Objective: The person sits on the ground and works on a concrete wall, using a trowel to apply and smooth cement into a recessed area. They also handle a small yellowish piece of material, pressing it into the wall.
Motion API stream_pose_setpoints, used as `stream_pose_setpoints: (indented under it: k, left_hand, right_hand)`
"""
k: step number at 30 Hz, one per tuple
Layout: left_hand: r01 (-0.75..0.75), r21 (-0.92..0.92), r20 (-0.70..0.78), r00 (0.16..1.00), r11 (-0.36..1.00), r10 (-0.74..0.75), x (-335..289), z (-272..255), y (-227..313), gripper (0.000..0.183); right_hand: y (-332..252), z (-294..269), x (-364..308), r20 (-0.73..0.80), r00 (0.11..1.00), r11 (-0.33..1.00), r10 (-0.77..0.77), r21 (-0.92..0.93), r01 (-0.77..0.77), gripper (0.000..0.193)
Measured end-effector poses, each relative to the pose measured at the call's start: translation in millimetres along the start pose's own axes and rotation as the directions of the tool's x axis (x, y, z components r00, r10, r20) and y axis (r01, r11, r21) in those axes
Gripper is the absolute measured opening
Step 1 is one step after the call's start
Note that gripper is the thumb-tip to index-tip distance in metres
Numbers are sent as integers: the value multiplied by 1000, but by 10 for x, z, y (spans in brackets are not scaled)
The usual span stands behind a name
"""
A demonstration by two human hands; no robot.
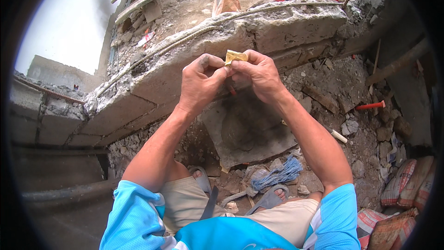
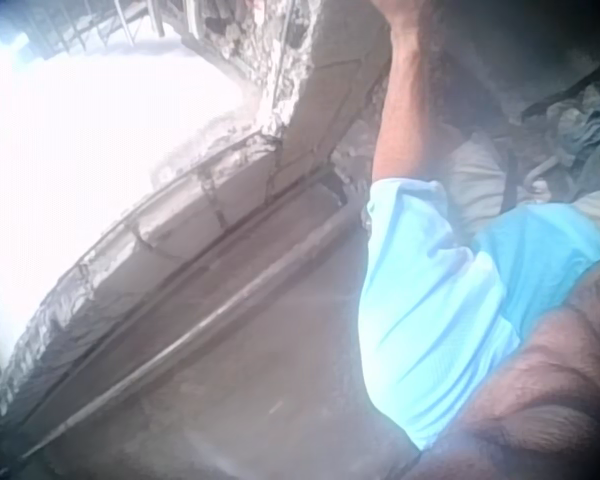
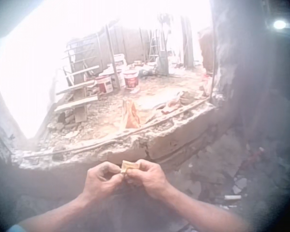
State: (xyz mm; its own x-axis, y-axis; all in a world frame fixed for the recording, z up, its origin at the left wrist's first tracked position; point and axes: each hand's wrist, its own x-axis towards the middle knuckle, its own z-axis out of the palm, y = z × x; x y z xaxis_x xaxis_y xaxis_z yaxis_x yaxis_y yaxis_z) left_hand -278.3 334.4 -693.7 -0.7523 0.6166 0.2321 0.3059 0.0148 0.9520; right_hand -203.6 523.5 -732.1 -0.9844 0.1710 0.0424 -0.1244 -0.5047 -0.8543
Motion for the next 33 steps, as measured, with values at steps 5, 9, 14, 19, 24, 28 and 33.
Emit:
stream_pose_setpoints:
  k: [5, 9, 14, 19, 24, 28, 33]
  left_hand:
    - [38, -26, 7, 999, 999, -38, 27, -10, -111, 7]
    - [27, -63, 39, 999, 998, -25, 47, -59, -206, 13]
    - [-36, -115, 105, 993, 993, 48, 46, -72, -232, 25]
    - [42, -36, 53, 998, 998, -40, 28, -108, -181, 26]
    - [101, -167, 23, 995, 981, -99, 5, -89, -116, 17]
    - [169, -210, 49, 986, 963, -162, 44, -131, -181, 15]
    - [285, -400, 107, 958, 871, -265, 60, -162, -213, 9]
  right_hand:
    - [43, -6, 1, -45, 999, 1000, -19, -5, 18, 15]
    - [12, -1, -43, -52, 993, 993, 105, 59, -102, 18]
    - [11, -201, -47, 93, 969, 966, 228, 105, -237, 15]
    - [62, -182, 0, 39, 993, 993, 110, 45, -111, 13]
    - [33, -137, 10, 22, 997, 997, 72, -3, -72, 13]
    - [26, -120, 4, 19, 998, 995, 63, -79, -61, 13]
    - [-1, -110, -14, 48, 999, 987, 10, -163, -2, 15]
